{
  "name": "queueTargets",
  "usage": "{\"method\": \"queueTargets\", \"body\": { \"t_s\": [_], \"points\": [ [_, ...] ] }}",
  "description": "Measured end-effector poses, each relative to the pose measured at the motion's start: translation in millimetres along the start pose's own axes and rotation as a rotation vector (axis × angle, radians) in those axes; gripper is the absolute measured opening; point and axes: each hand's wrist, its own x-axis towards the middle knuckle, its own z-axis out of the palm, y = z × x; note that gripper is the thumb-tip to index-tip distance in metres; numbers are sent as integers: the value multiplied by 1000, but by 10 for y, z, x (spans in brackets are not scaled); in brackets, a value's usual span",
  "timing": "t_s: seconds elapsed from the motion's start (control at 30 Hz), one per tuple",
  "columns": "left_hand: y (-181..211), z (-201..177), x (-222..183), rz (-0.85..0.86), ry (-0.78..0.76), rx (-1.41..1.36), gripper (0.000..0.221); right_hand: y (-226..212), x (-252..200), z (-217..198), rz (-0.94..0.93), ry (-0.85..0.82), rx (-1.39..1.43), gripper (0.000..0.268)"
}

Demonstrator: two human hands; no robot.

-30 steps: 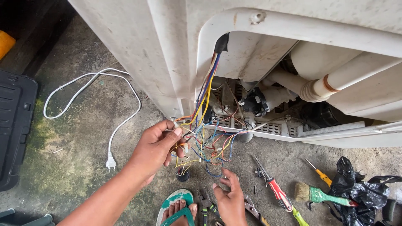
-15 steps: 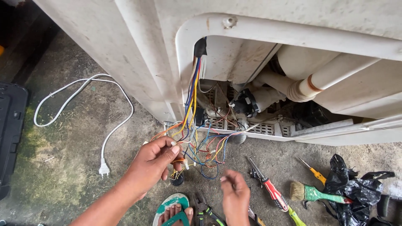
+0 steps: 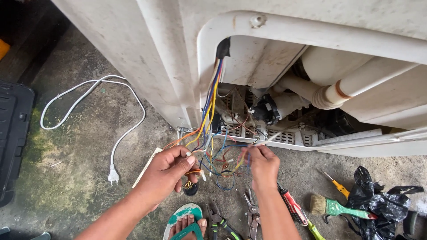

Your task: Connecting and organizing electrical wires inside the back panel of a washing machine.

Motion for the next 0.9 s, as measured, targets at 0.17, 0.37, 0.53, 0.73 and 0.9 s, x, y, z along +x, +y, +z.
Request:
{"method": "queueTargets", "body": {
  "t_s": [0.17,0.37,0.53,0.73,0.9],
  "points": [
    [-16,-71,-11,2,9,-17,17,100,-218,-402,-69,-17,258,13],
    [7,-46,-60,-9,-2,-6,18,406,-163,-981,-191,83,393,14],
    [-7,-8,-84,-38,-16,-44,20,396,-237,-1257,-192,85,257,6],
    [-32,-16,-73,-15,-24,-44,19,590,-200,-1546,-308,52,190,12],
    [-35,-37,-65,-18,-19,-27,18,634,-294,-1686,-460,26,203,21]
  ]
}}
